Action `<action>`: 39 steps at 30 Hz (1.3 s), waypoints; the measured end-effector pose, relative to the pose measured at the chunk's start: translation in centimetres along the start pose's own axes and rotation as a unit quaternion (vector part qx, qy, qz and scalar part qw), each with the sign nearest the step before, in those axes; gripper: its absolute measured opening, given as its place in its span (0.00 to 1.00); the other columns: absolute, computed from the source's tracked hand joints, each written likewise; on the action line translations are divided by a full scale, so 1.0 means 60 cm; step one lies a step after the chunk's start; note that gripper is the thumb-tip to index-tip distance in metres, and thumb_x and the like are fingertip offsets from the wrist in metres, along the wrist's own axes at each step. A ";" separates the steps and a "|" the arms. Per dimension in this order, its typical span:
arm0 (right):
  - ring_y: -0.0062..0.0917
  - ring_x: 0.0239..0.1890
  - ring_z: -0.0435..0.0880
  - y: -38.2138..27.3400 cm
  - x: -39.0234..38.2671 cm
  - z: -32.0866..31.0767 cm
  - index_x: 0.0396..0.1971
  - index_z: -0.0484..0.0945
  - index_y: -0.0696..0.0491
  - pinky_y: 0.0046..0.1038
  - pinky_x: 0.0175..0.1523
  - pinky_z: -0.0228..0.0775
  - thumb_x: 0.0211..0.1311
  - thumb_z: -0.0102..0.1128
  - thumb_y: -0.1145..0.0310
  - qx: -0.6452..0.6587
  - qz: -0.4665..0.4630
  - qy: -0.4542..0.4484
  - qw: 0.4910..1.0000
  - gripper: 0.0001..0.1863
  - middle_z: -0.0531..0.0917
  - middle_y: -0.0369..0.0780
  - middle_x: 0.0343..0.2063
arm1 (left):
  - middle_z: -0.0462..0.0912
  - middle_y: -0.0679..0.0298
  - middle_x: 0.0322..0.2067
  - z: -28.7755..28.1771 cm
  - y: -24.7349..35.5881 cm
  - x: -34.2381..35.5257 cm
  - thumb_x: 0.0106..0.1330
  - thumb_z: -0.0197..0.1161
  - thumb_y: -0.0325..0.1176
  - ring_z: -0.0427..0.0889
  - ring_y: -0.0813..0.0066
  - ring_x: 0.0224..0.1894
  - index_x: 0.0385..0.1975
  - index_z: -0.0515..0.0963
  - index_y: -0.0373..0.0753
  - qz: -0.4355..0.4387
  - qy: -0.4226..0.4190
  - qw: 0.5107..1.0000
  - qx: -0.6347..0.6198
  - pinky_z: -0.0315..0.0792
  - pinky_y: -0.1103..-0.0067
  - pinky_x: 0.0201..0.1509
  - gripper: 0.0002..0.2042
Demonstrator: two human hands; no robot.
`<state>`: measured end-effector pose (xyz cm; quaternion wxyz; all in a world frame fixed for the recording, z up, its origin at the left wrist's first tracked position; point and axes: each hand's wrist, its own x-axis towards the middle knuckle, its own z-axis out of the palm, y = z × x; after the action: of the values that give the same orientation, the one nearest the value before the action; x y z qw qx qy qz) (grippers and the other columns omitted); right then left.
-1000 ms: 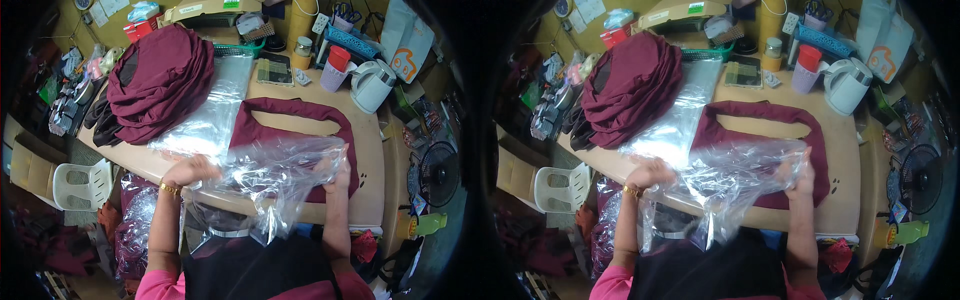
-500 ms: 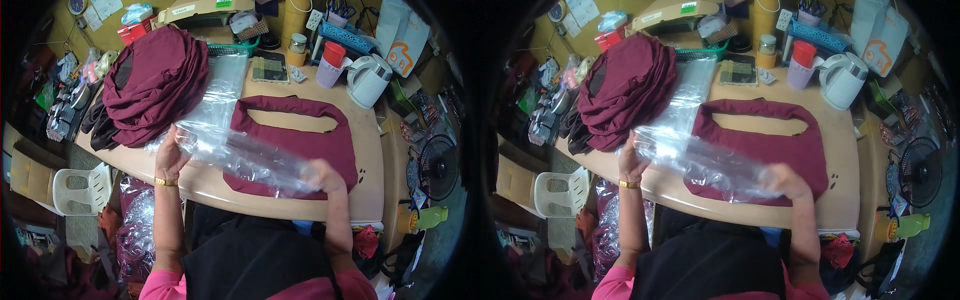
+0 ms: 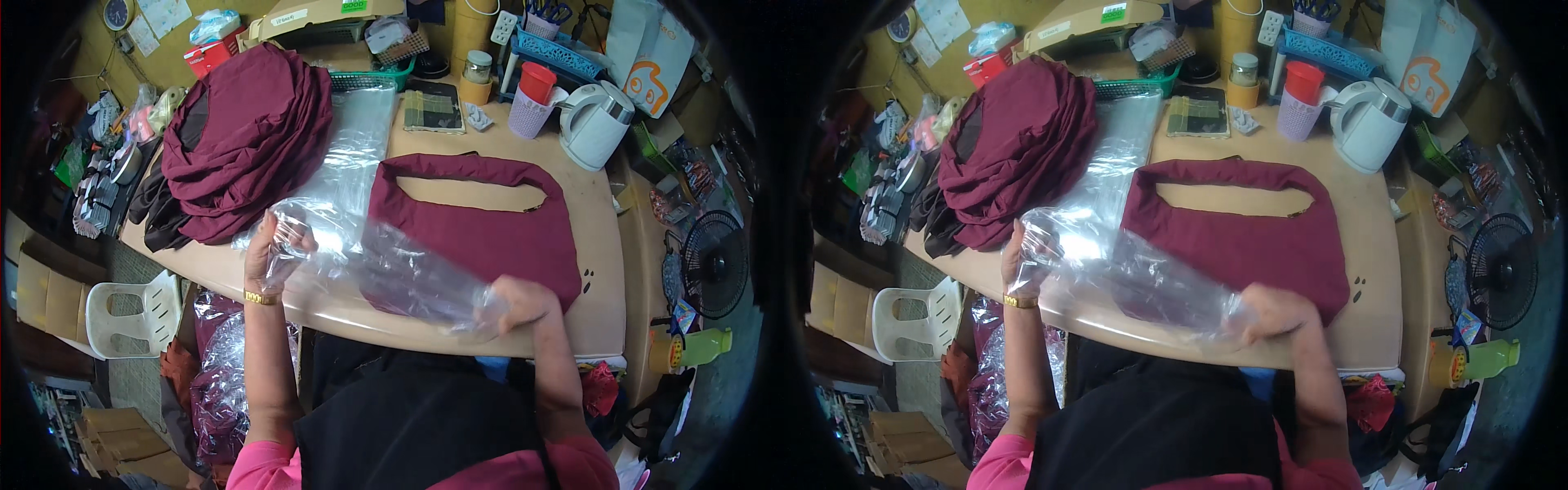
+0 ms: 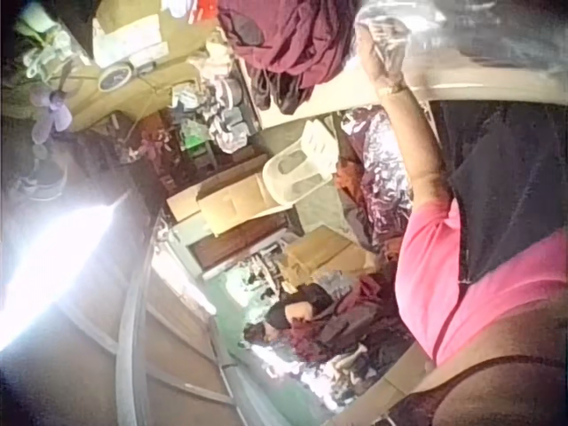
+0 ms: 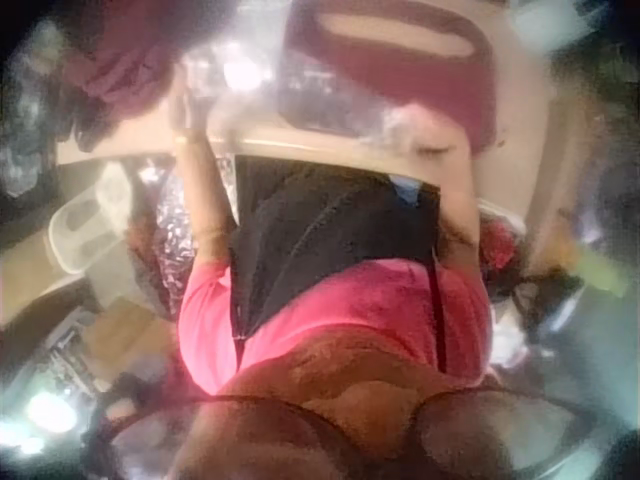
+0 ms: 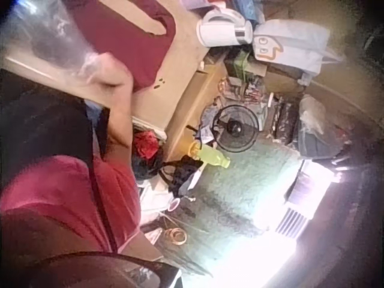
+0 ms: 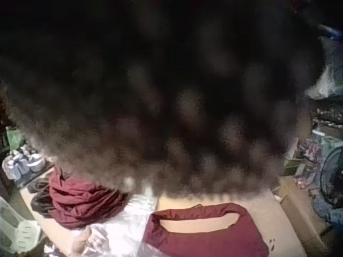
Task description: The person folds a maroon leather bag, places it inside a clear plastic bag, seals the plastic bag with adhesive, and then begins folding a brown leather item using a black tool by hand.
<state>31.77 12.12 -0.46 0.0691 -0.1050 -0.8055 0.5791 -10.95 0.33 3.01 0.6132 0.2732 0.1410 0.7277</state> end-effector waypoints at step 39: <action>0.53 0.76 0.43 -0.053 0.003 0.120 0.71 0.62 0.36 0.73 0.69 0.27 0.59 0.56 0.33 -0.460 0.304 0.279 0.786 0.42 0.51 0.49 0.74 | 0.65 0.38 0.59 0.168 -0.239 0.019 0.66 0.62 0.38 0.64 0.39 0.63 0.72 0.55 0.36 0.115 -0.022 0.398 0.910 0.47 0.44 0.70 0.36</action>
<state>29.61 4.60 0.22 0.0550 -0.5211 -0.8482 0.0768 6.39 3.09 3.66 -0.0849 0.6985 0.6737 0.2258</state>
